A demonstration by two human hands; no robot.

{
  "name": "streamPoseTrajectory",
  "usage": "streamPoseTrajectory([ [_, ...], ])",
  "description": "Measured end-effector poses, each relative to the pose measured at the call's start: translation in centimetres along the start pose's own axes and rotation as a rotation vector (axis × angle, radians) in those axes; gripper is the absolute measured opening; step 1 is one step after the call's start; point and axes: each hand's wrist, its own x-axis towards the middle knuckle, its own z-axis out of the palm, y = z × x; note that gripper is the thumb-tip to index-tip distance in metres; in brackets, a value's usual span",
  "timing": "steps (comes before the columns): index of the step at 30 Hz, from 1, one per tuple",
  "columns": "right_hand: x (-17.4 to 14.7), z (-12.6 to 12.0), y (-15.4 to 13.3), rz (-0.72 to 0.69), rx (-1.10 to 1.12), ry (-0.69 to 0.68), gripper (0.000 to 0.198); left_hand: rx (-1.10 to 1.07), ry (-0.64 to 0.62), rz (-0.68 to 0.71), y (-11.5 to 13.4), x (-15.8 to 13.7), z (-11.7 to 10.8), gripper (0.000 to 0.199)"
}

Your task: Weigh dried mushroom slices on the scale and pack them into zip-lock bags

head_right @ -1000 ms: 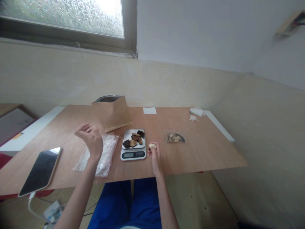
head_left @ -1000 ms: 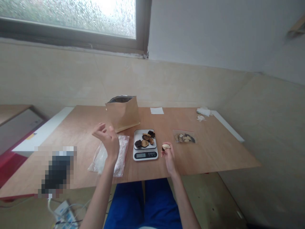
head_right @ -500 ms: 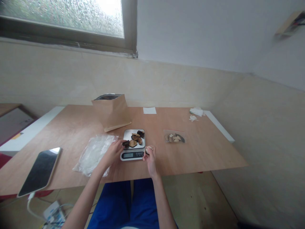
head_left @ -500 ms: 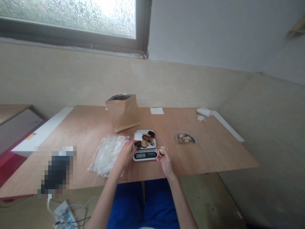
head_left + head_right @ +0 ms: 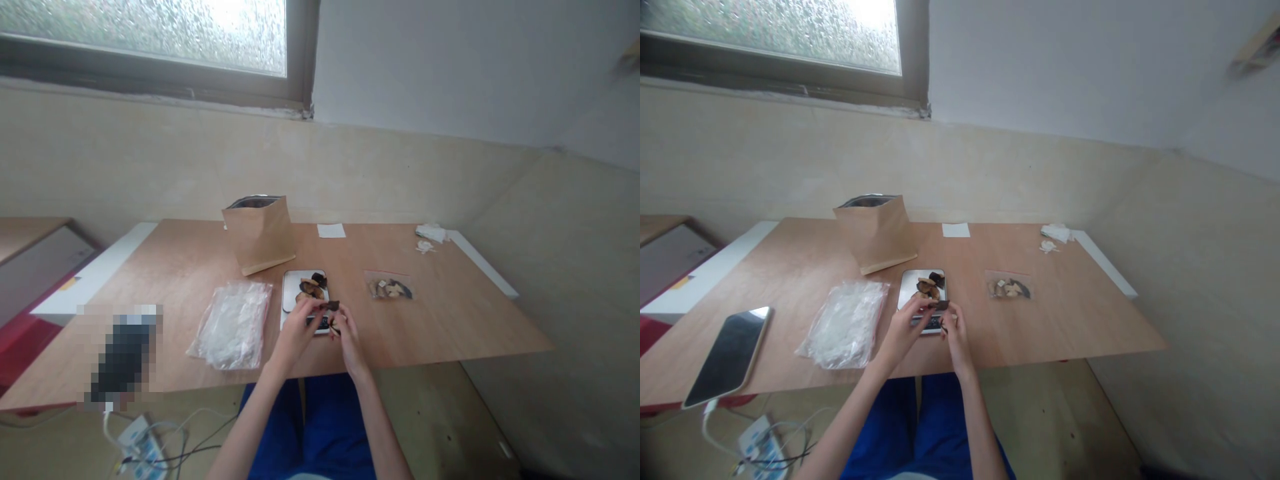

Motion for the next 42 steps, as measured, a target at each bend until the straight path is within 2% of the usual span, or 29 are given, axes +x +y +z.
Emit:
streamPoseTrajectory([
  [3, 0.0, -0.5, 0.1, -0.016, -0.014, 0.039, 0.034, -0.056, 0.034, -0.042, 0.9, -0.5, 2.6, 0.017],
  [6, 0.0, -1.4, 0.5, -0.019, -0.033, 0.066, 0.034, -0.115, 0.071, -0.122, 1.4, -1.0, 4.1, 0.015],
  [10, -0.1, -2.2, 1.0, 0.042, -0.099, 0.171, 0.037, -0.160, 0.136, -0.216, 2.2, -1.9, 4.5, 0.013],
  [13, 0.1, -1.9, 1.5, 0.049, -0.107, 0.196, 0.045, -0.152, 0.241, -0.220, 2.6, -3.4, 3.8, 0.012],
  [16, 0.7, -0.8, 1.8, -0.015, -0.103, 0.111, 0.045, -0.125, 0.318, -0.134, 2.6, -5.9, 2.6, 0.011],
  [21, 2.4, 2.2, 0.8, -0.192, -0.296, -0.088, 0.035, -0.156, 0.302, -0.119, 2.4, -10.3, 0.9, 0.011],
  [26, 5.4, 5.9, -1.9, -0.555, -0.882, -0.395, 0.020, -0.121, 0.258, -0.169, 2.3, -12.2, 0.1, 0.011],
  [29, 7.2, 7.6, -3.1, -0.656, -1.217, -0.553, 0.021, -0.099, 0.239, -0.180, 2.2, -12.3, -0.2, 0.011],
  [32, 8.1, 8.4, -3.4, -0.650, -1.453, -0.584, 0.026, -0.091, 0.234, -0.193, 2.1, -12.0, -0.5, 0.012],
  [35, 8.2, 8.6, -3.2, -0.630, -1.549, -0.562, 0.023, -0.092, 0.238, -0.219, 2.0, -11.6, -0.7, 0.013],
  [39, 8.3, 8.1, -3.1, -0.599, -1.536, -0.544, 0.028, -0.091, 0.239, -0.239, 1.6, -11.6, -0.7, 0.013],
  [42, 8.3, 7.4, -3.5, -0.580, -1.424, -0.514, 0.039, -0.089, 0.243, -0.251, 1.3, -11.7, -0.8, 0.013],
])
